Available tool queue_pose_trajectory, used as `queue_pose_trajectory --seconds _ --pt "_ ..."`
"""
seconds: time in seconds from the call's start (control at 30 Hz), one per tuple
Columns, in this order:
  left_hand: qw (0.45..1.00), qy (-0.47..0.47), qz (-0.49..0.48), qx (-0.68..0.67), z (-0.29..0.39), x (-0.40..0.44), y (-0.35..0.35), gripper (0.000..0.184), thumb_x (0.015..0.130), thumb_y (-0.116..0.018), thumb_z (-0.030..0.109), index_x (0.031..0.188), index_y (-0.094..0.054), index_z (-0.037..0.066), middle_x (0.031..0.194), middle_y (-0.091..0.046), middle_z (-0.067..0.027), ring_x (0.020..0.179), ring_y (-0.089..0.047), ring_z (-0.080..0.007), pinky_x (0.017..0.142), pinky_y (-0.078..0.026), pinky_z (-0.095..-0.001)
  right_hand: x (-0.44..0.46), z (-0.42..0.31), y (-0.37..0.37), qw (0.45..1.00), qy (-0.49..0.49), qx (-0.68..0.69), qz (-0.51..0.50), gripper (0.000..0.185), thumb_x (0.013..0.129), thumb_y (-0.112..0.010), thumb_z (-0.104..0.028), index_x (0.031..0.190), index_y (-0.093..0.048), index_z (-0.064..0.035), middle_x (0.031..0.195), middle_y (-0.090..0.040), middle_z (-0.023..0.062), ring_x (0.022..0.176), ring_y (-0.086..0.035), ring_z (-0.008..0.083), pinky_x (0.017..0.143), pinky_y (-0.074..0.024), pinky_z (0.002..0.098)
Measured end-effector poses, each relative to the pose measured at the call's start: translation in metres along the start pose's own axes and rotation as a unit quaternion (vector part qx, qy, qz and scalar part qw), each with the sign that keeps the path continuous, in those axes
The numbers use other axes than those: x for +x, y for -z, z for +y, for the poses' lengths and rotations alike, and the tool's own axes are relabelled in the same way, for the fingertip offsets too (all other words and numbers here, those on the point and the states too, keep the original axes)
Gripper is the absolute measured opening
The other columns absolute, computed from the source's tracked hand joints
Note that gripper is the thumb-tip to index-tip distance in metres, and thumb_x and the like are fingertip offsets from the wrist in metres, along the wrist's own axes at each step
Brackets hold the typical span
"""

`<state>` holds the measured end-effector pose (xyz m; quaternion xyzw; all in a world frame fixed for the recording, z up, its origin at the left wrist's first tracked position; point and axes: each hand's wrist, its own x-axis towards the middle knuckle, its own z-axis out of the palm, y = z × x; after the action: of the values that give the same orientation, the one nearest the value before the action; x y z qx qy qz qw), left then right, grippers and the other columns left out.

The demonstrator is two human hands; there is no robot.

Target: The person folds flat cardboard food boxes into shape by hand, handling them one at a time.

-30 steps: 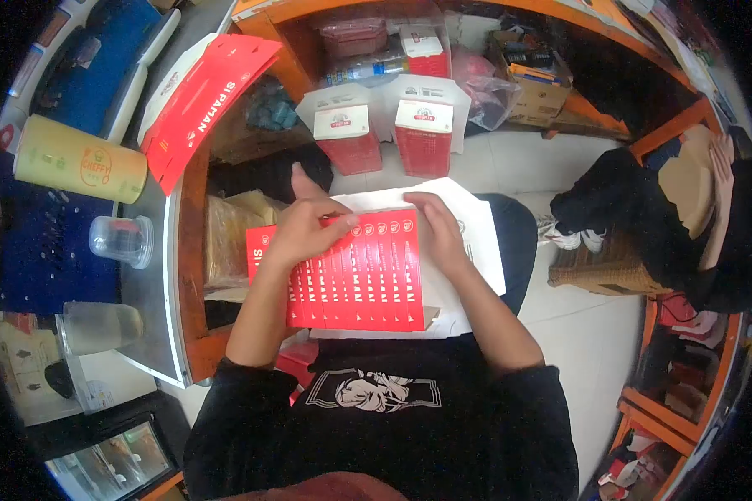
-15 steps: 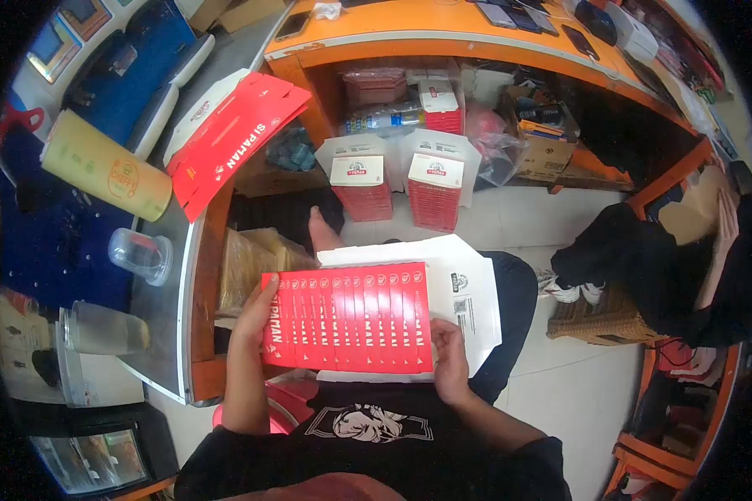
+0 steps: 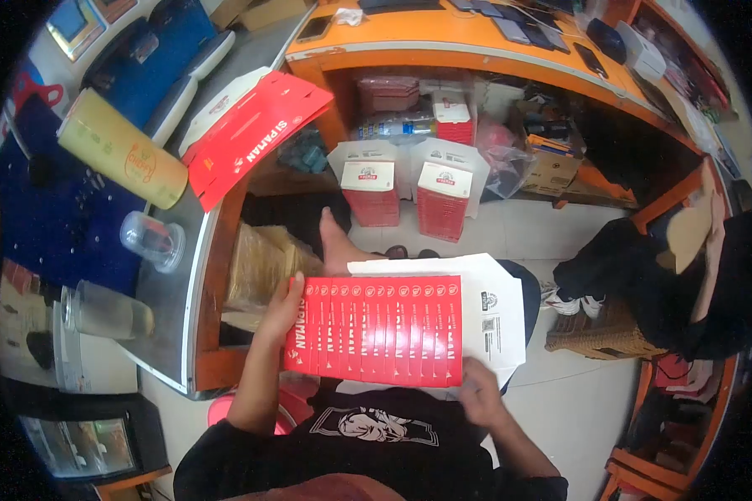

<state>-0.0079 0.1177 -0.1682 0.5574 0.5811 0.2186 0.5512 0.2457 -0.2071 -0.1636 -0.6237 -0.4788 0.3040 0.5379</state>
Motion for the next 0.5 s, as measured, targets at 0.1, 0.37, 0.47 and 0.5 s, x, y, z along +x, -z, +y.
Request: queue_pose_trajectory --seconds 0.1,0.37,0.47,0.5 --pt "0.961 -0.207 0.13 0.131 0.024 0.011 0.0 0.05 0.098 -0.067 0.037 0.123 -0.062 -0.005 0.118 -0.066 -0.0239 0.108 -0.066 -0.031 0.094 -0.052 -0.0407 0.022 0.007 0.031 0.997 -0.013 -0.019 0.075 0.046 0.103 -0.045 -0.035 0.113 -0.066 0.005 0.113 -0.069 0.0178 0.107 -0.066 0.0289 0.098 -0.0472 0.0399" --pt "0.609 -0.544 0.442 0.37 0.204 0.06 0.024 0.035 0.086 -0.08 0.029 0.108 -0.071 0.003 0.113 -0.068 -0.0185 0.108 -0.064 -0.0389 0.094 -0.05 -0.0466 0.148 0.03 0.068 0.933 0.008 -0.355 0.058 0.033 0.103 -0.049 -0.026 0.118 -0.066 -0.0023 0.113 -0.066 0.0191 0.112 -0.061 0.037 0.101 -0.0434 0.0455" --pt "0.761 -0.367 0.293 0.448 0.227 0.079 0.046 0.045 0.084 -0.08 0.035 0.118 -0.073 0.007 0.115 -0.071 -0.0182 0.112 -0.066 -0.0358 0.092 -0.052 -0.0456 0.144 0.045 0.068 0.915 0.005 -0.402 0.043 0.033 0.101 -0.053 -0.029 0.12 -0.066 -0.0051 0.117 -0.065 0.019 0.115 -0.058 0.0391 0.105 -0.0393 0.0495" --pt "0.825 -0.279 0.204 0.448 0.231 0.084 0.053 0.047 0.083 -0.08 0.037 0.12 -0.073 0.008 0.115 -0.072 -0.0176 0.113 -0.067 -0.0344 0.091 -0.053 -0.0451 0.142 0.046 0.069 0.913 0.008 -0.405 0.047 0.033 0.101 -0.054 -0.029 0.12 -0.066 -0.0058 0.118 -0.065 0.0181 0.115 -0.058 0.0381 0.105 -0.0384 0.0495"
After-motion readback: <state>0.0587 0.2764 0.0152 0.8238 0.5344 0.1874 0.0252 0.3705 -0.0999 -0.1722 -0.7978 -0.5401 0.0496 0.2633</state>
